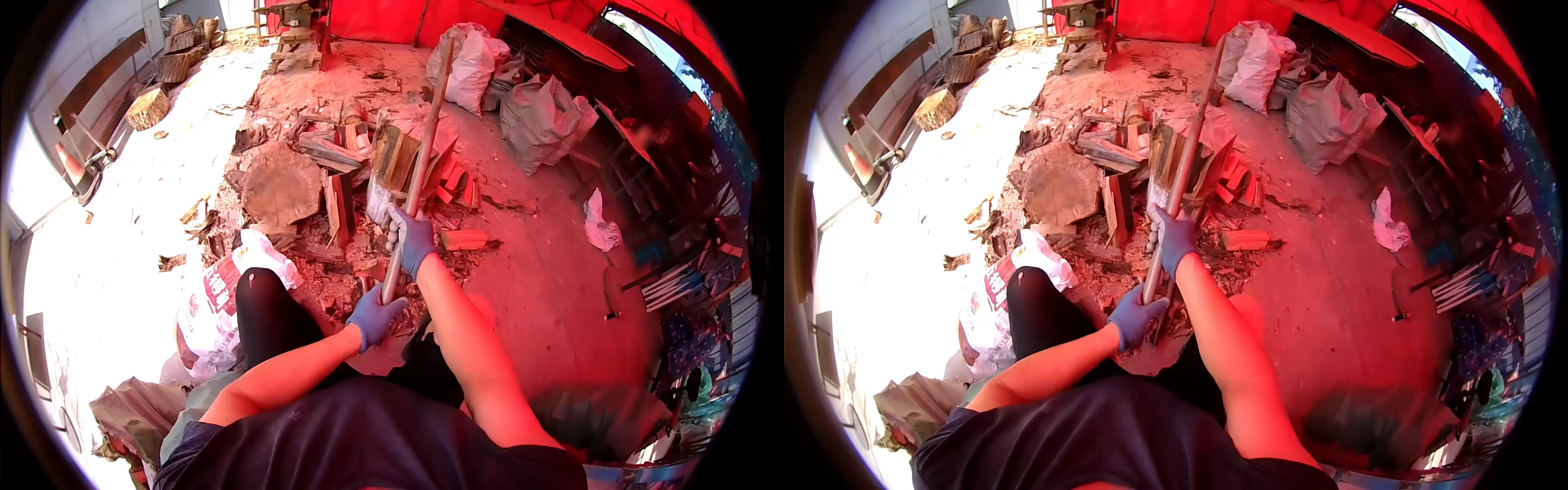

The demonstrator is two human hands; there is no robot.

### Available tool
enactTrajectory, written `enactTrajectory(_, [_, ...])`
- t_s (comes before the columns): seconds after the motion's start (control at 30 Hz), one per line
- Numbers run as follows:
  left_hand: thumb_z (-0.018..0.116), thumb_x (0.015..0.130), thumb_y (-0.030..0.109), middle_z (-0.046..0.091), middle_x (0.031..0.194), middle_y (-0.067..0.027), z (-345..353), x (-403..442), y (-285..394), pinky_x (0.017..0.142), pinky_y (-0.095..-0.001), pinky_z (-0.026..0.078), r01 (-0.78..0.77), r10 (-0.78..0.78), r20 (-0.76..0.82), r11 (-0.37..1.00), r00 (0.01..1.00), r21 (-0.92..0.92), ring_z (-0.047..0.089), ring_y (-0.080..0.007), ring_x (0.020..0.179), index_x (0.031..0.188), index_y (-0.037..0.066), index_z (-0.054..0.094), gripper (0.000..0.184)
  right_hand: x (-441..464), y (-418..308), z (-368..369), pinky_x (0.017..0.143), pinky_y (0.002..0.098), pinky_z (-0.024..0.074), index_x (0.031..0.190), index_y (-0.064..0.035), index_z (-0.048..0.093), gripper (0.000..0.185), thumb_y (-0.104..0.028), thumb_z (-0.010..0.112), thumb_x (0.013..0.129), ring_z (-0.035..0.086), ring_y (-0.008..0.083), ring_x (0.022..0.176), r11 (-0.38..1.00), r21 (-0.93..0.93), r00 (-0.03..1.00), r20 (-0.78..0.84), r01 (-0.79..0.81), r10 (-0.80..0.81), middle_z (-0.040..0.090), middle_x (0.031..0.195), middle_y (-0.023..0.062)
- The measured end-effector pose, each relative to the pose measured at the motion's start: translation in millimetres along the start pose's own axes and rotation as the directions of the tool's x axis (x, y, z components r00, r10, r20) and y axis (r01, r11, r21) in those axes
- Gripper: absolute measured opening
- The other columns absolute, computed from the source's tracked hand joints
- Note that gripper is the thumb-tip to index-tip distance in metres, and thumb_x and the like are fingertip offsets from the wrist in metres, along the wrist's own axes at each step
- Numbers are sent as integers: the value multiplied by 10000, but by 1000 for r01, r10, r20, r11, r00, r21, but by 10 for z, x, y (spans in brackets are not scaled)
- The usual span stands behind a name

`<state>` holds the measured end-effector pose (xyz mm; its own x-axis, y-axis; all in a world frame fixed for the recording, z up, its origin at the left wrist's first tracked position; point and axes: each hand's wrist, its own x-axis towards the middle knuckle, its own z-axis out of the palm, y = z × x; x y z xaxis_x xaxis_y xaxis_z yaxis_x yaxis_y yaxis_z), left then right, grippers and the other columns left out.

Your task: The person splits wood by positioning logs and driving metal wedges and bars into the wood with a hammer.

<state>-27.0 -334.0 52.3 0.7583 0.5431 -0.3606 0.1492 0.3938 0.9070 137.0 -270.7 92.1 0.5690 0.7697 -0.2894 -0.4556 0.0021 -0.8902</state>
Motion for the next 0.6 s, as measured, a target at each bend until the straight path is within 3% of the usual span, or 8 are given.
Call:
enactTrajectory(0.07, [677, 931, 194, 578, 719, -17, -51, 443, -571, 500, -268, 416, -251, 271, -187, 960, 944, 124, 509, -90, 575, 1030, 57, 563, 204, 99, 40, 96, 378, 324, 408, 871, -112, 533, 215, -229, 712, 896, 468, 144, 420, 997, -55, 999, -11, -49, 49, 484, 596, -5])
enactTrajectory(0.17, [691, 912, 235, 565, 725, -37, -115, 400, -344, 529, -285, 435, -200, 198, -187, 980, 962, 11, 514, -97, 594, 1000, 37, 546, 261, 235, 128, 279, 372, 345, 399, 869, -104, 534, 214, -218, 713, 891, 453, 152, 411, 986, -113, 991, -64, -123, 117, 470, 578, -5])
enactTrajectory(0.23, [697, 904, 240, 559, 690, -39, -218, 239, -43, 493, -307, 422, 48, -69, -114, 984, 991, -172, 510, -121, 547, 995, 29, 553, 271, 529, 440, 229, 372, 347, 398, 862, -102, 533, 212, -214, 711, 891, 450, 155, 410, 981, -127, 988, -76, -144, 136, 470, 581, -4])
enactTrajectory(0.33, [690, 906, 214, 549, 663, -42, -445, 368, -138, 455, -315, 405, 68, -92, -116, 979, 989, -192, 503, -139, 498, 996, 28, 557, 245, 769, 680, 272, 373, 347, 400, 844, -101, 532, 206, -199, 707, 889, 445, 160, 409, 971, -173, 983, -109, -163, 146, 463, 575, -4])
enactTrajectory(0.37, [688, 895, 228, 596, 706, -76, -528, 393, -196, 512, -341, 464, 5, -15, -135, 997, 991, -72, 563, -174, 553, 1021, 9, 566, 280, 806, 699, 306, 379, 349, 406, 842, -103, 532, 202, -196, 704, 890, 449, 161, 413, 970, -170, 981, -109, -176, 159, 463, 575, -4])
enactTrajectory(0.47, [682, 889, 197, 593, 732, -62, -620, 522, -455, 511, -328, 458, -75, 117, -250, 983, 961, 169, 546, -152, 569, 1025, 22, 562, 252, 891, 795, 265, 395, 351, 412, 821, -124, 514, 240, -233, 717, 890, 459, 157, 426, 956, -125, 964, -58, -264, 259, 466, 584, -10])
enactTrajectory(0.5, [681, 884, 210, 624, 791, -74, -683, 695, -732, 590, -331, 486, -56, 139, -280, 957, 950, 285, 580, -153, 656, 1052, 12, 566, 284, 861, 830, 230, 399, 349, 407, 806, -136, 500, 273, -265, 726, 887, 462, 154, 430, 958, -67, 960, -7, -279, 279, 466, 585, -14])
enactTrajectory(0.6, [673, 893, 232, 631, 801, -73, -619, 595, -903, 636, -320, 501, -140, 223, -264, 944, 938, 298, 595, -145, 701, 1064, 18, 571, 292, 693, 873, 191, 377, 341, 372, 784, -163, 479, 334, -353, 736, 883, 440, 148, 398, 949, -28, 950, -10, -313, 313, 443, 547, -24])
